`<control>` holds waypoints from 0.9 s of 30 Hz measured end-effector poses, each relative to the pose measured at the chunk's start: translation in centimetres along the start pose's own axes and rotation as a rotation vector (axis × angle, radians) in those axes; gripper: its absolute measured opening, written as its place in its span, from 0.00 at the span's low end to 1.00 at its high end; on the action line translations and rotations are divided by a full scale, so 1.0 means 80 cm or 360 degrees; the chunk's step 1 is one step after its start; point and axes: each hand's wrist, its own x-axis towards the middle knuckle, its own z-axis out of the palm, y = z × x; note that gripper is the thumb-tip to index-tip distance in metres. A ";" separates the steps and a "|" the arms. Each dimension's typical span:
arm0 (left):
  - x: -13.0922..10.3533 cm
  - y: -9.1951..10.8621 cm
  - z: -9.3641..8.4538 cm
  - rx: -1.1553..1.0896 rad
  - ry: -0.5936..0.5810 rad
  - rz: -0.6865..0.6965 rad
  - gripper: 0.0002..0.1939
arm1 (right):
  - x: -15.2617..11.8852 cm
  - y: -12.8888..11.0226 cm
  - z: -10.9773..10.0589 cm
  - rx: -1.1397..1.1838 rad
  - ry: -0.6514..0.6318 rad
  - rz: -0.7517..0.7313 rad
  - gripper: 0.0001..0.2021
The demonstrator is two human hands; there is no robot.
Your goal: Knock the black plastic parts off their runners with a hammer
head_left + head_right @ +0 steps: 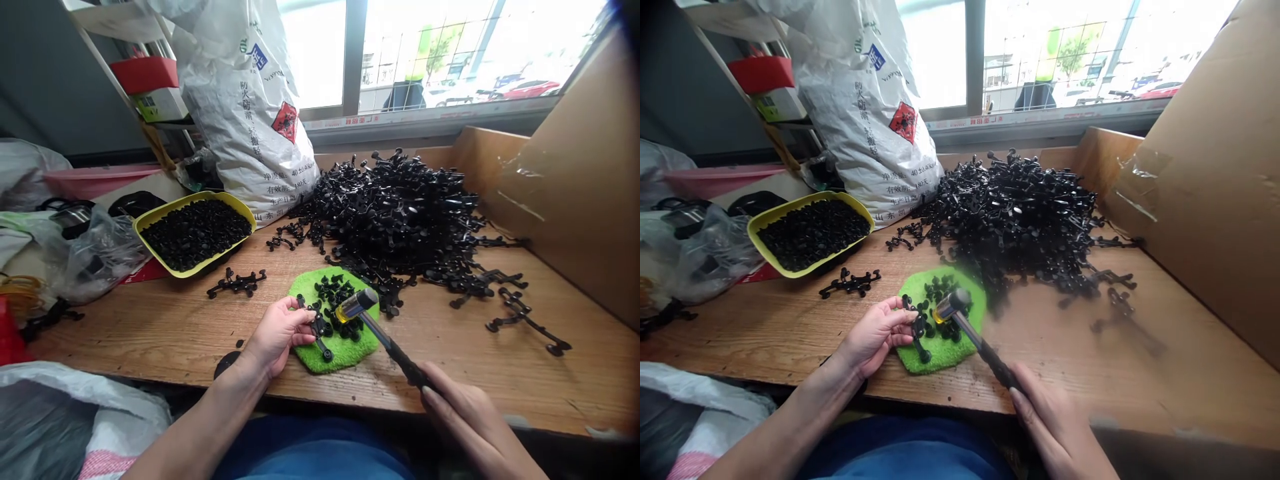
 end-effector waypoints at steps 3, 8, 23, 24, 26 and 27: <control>0.001 -0.001 0.001 0.0027 0.0023 0.0022 0.14 | -0.002 -0.001 -0.002 -0.0063 0.0037 -0.0077 0.12; 0.000 0.000 0.005 0.0082 0.0087 0.0053 0.14 | -0.001 -0.011 -0.012 -0.0234 -0.0032 -0.0207 0.14; 0.000 -0.001 0.007 0.0165 0.0161 0.0138 0.14 | 0.015 -0.031 -0.019 -0.0855 -0.0448 -0.0168 0.07; 0.000 -0.001 0.007 0.0172 0.0161 0.0142 0.14 | 0.015 -0.032 -0.020 -0.0826 -0.0397 -0.0192 0.07; 0.001 -0.002 0.006 0.0176 0.0161 0.0150 0.14 | 0.013 -0.033 -0.020 -0.0674 -0.0243 -0.0285 0.08; 0.001 -0.002 0.006 0.0172 0.0165 0.0156 0.14 | 0.013 -0.032 -0.020 -0.0605 -0.0188 -0.0325 0.08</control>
